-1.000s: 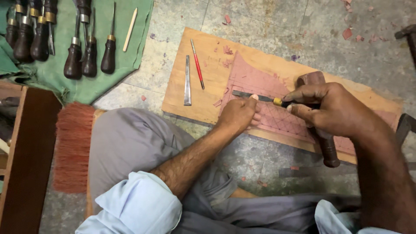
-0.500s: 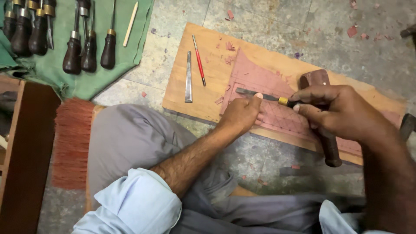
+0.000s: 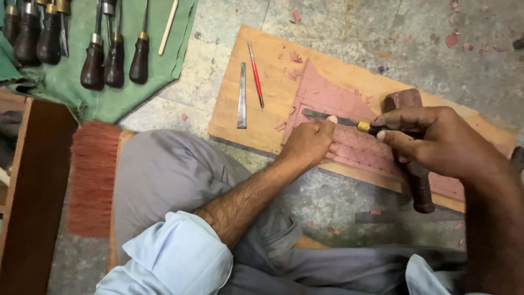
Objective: The person carves decorative patterns into a piece of wood using different chisels and a mallet, occasionally using a pencil and ruler for markings while sitting on the floor.
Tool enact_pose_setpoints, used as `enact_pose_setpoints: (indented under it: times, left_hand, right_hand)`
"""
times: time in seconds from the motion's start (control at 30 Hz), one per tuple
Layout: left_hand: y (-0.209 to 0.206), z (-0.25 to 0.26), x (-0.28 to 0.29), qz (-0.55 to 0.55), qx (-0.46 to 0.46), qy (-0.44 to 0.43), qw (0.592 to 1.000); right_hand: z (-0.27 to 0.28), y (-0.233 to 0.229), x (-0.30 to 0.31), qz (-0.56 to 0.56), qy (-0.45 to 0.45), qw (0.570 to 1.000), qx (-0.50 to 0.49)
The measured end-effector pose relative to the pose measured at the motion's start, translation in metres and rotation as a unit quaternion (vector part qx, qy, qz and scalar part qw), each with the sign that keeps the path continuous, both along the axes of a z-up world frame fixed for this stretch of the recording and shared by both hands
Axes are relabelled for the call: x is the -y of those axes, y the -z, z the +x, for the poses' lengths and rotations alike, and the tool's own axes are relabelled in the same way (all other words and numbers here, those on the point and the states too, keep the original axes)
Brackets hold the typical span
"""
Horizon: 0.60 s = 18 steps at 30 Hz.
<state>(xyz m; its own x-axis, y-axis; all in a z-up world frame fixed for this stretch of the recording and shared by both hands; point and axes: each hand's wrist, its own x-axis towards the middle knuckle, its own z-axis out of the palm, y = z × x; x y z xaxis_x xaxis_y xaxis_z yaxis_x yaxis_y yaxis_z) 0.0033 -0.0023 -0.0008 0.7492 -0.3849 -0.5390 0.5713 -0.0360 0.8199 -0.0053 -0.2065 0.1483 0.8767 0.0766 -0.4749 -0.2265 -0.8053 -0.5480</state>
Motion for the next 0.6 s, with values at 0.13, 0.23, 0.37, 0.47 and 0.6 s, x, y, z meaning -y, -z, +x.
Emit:
enact_pose_setpoints:
  times: [0.13, 0.23, 0.37, 0.47, 0.6]
  left_hand:
    - [0.004, 0.002, 0.0, 0.002, -0.011, -0.001, 1.0]
    - [-0.004, 0.002, -0.002, -0.01, -0.06, -0.012, 0.998]
    - [-0.032, -0.011, -0.035, 0.25, 0.254, 0.045, 0.933]
    - [-0.057, -0.016, -0.049, 0.335, 0.202, 0.096, 0.915]
    - [-0.07, -0.01, -0.048, 0.349, 0.15, 0.192, 0.905]
  right_hand:
    - [0.006, 0.003, -0.007, 0.006, 0.025, 1.0, -0.017]
    - [0.006, 0.002, -0.004, 0.056, 0.024, 0.998, 0.0]
    - [-0.004, -0.004, 0.002, 0.101, 0.044, 0.993, 0.051]
    - [-0.007, -0.005, 0.005, 0.082, 0.081, 0.991, 0.062]
    - [-0.008, 0.0, 0.001, 0.108, 0.09, 0.988, 0.056]
